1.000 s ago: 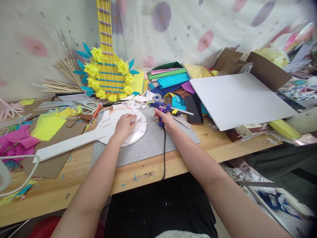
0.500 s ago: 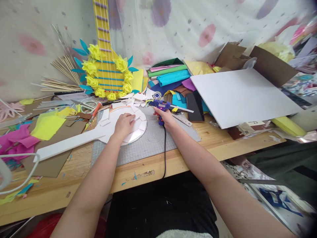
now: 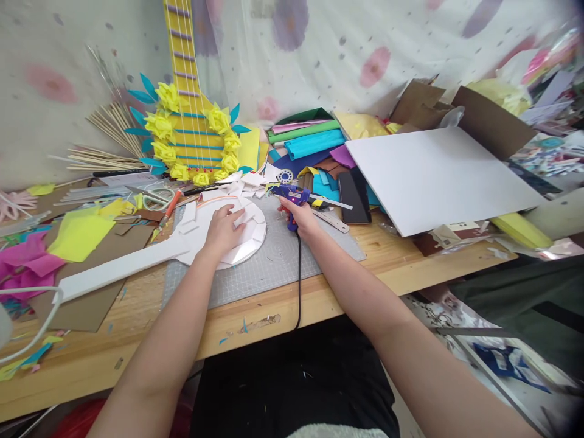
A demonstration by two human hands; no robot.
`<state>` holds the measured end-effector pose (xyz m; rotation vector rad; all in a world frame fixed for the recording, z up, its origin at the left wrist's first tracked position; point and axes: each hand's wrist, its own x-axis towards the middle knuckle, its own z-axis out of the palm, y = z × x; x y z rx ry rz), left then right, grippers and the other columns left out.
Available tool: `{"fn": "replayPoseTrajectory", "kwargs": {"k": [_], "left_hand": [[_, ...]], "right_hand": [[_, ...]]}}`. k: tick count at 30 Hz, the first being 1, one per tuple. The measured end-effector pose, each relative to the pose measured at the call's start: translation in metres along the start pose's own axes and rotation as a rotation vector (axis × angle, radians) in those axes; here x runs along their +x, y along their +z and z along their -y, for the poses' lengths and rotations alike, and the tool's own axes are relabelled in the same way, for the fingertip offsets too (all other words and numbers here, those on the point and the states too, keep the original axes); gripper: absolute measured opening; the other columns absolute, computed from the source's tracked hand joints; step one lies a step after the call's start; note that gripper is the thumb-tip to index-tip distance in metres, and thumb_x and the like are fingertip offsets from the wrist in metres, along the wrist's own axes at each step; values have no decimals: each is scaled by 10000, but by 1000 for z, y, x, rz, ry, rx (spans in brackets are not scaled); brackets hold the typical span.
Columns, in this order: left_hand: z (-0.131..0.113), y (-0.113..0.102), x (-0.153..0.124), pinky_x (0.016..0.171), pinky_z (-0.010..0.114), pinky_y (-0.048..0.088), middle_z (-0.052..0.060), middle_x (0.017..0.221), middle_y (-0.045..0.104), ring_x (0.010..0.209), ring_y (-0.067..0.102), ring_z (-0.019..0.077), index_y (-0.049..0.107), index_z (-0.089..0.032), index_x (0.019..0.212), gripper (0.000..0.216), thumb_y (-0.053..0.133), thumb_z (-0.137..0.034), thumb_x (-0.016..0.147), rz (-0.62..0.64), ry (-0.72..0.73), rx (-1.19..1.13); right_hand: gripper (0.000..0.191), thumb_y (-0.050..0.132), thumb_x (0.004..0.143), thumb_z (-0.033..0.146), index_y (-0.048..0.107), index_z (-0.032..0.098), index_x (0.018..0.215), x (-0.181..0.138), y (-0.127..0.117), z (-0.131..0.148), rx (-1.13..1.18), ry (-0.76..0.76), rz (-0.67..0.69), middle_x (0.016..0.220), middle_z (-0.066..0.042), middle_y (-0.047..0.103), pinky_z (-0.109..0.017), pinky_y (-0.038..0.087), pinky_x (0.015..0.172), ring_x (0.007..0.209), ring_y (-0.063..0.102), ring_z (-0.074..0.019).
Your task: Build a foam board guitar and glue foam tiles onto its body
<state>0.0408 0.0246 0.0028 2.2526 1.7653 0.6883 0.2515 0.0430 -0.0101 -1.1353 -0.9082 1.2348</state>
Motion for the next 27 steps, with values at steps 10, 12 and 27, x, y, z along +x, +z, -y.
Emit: {"fn": "replayPoseTrajectory", "kwargs": {"k": [10, 12, 27], "left_hand": [[0, -6, 0, 1050, 394, 356, 106, 1229, 580, 1149, 510, 273, 644, -180, 1169, 419, 597, -279, 765, 38, -39, -27], [0, -5, 0, 1039, 402, 365, 115, 1237, 577, 1150, 508, 279, 627, -175, 1192, 437, 593, -284, 769, 37, -39, -22], [4, -5, -1, 1002, 398, 390, 112, 1107, 611, 1095, 521, 287, 586, -164, 1219, 514, 602, -238, 711, 24, -68, 9]], "right_hand": [[399, 758, 568, 518, 576, 180, 674, 3, 1, 1, 25, 36, -35, 632, 2, 626, -205, 328, 384, 434, 405, -51], [396, 761, 568, 513, 578, 179, 676, 3, 1, 1, 26, 35, -35, 630, 1, 627, -205, 327, 381, 433, 403, -51], [370, 764, 571, 493, 590, 181, 667, 4, 0, -1, 38, 26, -35, 627, -2, 632, -210, 331, 384, 434, 413, -53]]}}
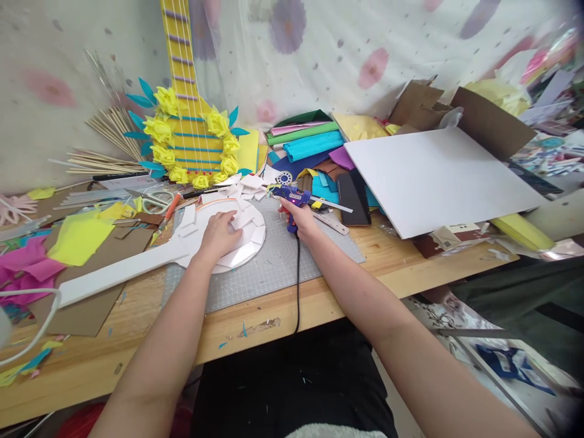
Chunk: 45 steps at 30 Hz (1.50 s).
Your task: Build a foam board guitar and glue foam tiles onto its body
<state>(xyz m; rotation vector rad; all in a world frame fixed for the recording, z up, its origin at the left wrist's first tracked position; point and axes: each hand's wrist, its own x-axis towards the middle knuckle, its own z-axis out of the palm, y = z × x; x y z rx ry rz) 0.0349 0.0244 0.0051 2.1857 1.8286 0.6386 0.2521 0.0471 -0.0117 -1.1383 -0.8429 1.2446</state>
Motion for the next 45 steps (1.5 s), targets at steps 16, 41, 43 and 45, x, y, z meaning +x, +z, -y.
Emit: {"fn": "replayPoseTrajectory", "kwargs": {"k": [16, 41, 43, 45], "left_hand": [[-7, -5, 2, 913, 360, 439, 77, 1104, 631, 1024, 591, 229, 486, -205, 1211, 527, 622, -249, 704, 34, -170, -57], [-20, -21, -10, 841, 407, 461, 92, 1023, 653, 1035, 597, 291, 459, -193, 1170, 570, 647, -455, 700, 12, -381, 156], [-19, -21, -10, 834, 414, 464, 94, 1017, 658, 1015, 607, 297, 466, -192, 1170, 611, 651, -517, 688, 33, -385, 156], [-17, -21, -10, 829, 423, 467, 96, 1005, 663, 989, 615, 298, 495, -194, 1140, 604, 621, -585, 697, 46, -388, 136]], "right_hand": [[352, 769, 579, 464, 604, 168, 673, 0, 0, 1, 13, -2, -8, 597, 12, 624, -190, 316, 357, 405, 398, -39], [290, 749, 641, 416, 603, 169, 681, 0, 0, 2, -1, -2, -19, 605, 11, 626, -187, 319, 363, 404, 401, -40], [282, 742, 647, 412, 602, 170, 685, 0, 0, 2, 0, 2, -18, 611, 11, 626, -190, 317, 365, 405, 399, -40], [271, 736, 653, 403, 602, 170, 683, 0, 0, 1, 2, 5, -20, 612, 11, 626, -191, 316, 369, 407, 397, -40]]}}
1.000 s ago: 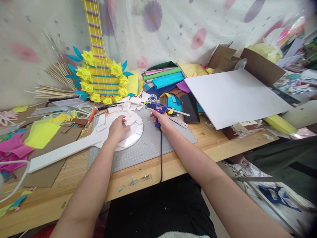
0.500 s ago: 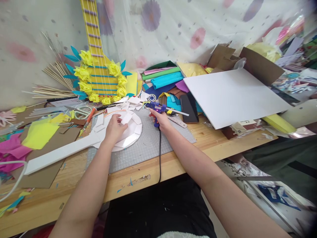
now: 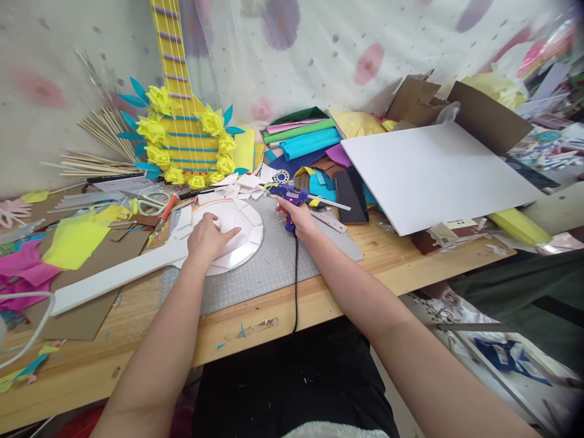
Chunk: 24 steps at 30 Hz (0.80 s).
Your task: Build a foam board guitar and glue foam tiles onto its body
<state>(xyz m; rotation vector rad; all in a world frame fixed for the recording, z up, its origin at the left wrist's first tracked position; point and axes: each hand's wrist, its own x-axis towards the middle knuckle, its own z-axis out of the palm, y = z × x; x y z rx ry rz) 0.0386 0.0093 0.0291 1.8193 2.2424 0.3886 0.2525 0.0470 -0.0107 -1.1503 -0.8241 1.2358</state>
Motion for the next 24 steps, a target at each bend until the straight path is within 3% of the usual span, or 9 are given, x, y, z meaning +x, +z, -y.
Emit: {"fn": "replayPoseTrajectory", "kwargs": {"k": [2, 5, 9, 14, 24], "left_hand": [[4, 0, 2, 844, 425, 469, 94, 1000, 667, 981, 615, 285, 538, -199, 1087, 492, 552, -570, 764, -6, 23, -35], [9, 2, 7, 950, 414, 434, 98, 1122, 644, 1100, 567, 262, 579, -201, 1064, 304, 487, -380, 837, -56, 184, -72], [14, 2, 10, 1077, 404, 345, 101, 1346, 532, 1276, 445, 256, 513, -179, 1246, 470, 523, -256, 783, 27, 353, -97], [17, 4, 10, 1093, 404, 333, 85, 1358, 533, 1285, 444, 242, 291, -177, 1436, 704, 530, -300, 785, 87, 328, -143], [17, 11, 13, 1106, 405, 303, 102, 1368, 519, 1299, 432, 252, 292, -176, 1437, 740, 565, -306, 761, 60, 288, -167]], "right_hand": [[272, 740, 648, 403, 601, 171, 684, 0, 0, 0, 2, 1, -4, 611, 12, 628, -191, 318, 372, 409, 399, -41], [292, 755, 627, 414, 601, 172, 685, 0, 0, 0, 15, -1, 0, 611, 12, 631, -190, 320, 375, 416, 406, -44], [310, 767, 607, 422, 604, 169, 682, -1, -1, 1, 30, -4, 7, 603, 13, 627, -188, 317, 372, 416, 406, -43], [327, 770, 598, 430, 618, 164, 716, -1, 0, 1, 25, -1, 1, 602, 10, 628, -189, 317, 372, 418, 407, -46], [289, 742, 632, 420, 611, 173, 705, -3, 0, 3, -5, 3, -5, 610, 13, 629, -194, 323, 375, 413, 401, -46]]}}
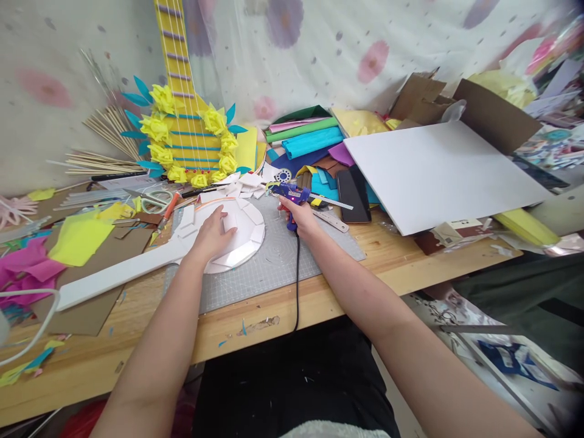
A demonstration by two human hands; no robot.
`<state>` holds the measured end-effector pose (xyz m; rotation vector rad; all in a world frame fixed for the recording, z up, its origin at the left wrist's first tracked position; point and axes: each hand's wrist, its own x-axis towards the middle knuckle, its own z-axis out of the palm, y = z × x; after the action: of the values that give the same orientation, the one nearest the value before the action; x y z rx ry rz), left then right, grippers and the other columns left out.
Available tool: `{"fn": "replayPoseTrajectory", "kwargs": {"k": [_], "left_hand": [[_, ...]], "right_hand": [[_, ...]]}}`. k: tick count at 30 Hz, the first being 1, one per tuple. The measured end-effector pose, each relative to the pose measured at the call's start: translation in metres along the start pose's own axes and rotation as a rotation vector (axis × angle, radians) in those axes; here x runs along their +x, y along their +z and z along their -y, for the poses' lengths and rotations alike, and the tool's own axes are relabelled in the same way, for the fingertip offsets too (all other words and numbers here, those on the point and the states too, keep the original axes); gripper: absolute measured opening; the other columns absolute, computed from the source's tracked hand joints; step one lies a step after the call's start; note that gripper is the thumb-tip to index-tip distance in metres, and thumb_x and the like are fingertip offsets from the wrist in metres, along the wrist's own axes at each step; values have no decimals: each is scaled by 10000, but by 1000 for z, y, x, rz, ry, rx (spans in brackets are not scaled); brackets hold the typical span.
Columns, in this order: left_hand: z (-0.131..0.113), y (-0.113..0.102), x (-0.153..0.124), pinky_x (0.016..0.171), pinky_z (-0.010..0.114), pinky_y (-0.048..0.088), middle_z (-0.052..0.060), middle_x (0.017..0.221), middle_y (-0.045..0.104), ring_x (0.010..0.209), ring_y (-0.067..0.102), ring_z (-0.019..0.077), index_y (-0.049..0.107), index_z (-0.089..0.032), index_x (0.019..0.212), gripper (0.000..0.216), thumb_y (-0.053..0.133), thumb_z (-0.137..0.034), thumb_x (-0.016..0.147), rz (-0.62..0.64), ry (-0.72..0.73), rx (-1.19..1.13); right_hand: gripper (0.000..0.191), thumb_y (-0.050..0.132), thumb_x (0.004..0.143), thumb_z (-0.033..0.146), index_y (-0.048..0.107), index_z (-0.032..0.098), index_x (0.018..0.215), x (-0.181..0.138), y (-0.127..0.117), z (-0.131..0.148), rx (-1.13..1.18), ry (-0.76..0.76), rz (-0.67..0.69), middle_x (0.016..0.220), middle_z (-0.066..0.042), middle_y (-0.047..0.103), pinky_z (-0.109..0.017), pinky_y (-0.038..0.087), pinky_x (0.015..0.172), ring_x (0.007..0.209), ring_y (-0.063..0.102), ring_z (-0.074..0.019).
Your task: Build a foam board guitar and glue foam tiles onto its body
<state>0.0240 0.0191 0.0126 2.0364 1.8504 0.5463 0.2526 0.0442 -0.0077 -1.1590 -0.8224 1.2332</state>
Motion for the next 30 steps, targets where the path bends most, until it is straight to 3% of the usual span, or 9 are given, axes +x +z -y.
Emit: {"fn": "replayPoseTrajectory", "kwargs": {"k": [8, 15, 18, 20, 25, 30], "left_hand": [[8, -6, 4, 1050, 398, 376, 106, 1379, 510, 1266, 468, 243, 333, -209, 1430, 699, 563, -369, 789, -2, 1, -78], [-7, -28, 70, 992, 329, 411, 115, 1288, 587, 1182, 544, 221, 534, -152, 1254, 499, 566, -315, 784, -84, 29, -5], [-24, -21, 101, 978, 312, 410, 121, 1274, 594, 1156, 560, 215, 533, -134, 1238, 479, 567, -243, 773, -28, 13, 90], [-34, -10, 114, 987, 319, 397, 132, 1282, 581, 1183, 538, 235, 515, -135, 1255, 511, 591, -287, 772, -18, 27, 143], [-58, 14, 130, 1027, 384, 354, 214, 1312, 523, 1272, 442, 324, 475, -94, 1280, 712, 660, -494, 721, -90, 12, 238], [-71, 22, 145, 965, 408, 386, 224, 1287, 547, 1246, 463, 343, 464, -84, 1267, 665, 670, -414, 728, -34, -121, 199]], "right_hand": [[280, 732, 643, 413, 596, 172, 686, 1, -1, 1, 16, 21, -16, 630, 18, 625, -190, 348, 387, 414, 404, -40], [275, 743, 630, 389, 604, 159, 685, 4, -3, -2, 80, 11, -36, 626, 15, 627, -189, 349, 384, 404, 403, -35], [257, 731, 644, 383, 600, 166, 685, 5, -3, -1, 64, 15, -62, 620, 17, 630, -187, 343, 380, 398, 401, -36], [235, 713, 663, 370, 593, 168, 674, 5, -4, 1, 57, 18, -90, 617, 21, 627, -183, 338, 377, 394, 398, -34], [198, 695, 682, 340, 596, 168, 678, 7, -6, 3, 66, 39, -131, 617, 26, 621, -180, 353, 389, 397, 401, -31], [213, 692, 684, 364, 604, 171, 691, 7, -6, 4, 47, 43, -121, 644, 18, 631, -181, 349, 385, 406, 409, -35]]}}
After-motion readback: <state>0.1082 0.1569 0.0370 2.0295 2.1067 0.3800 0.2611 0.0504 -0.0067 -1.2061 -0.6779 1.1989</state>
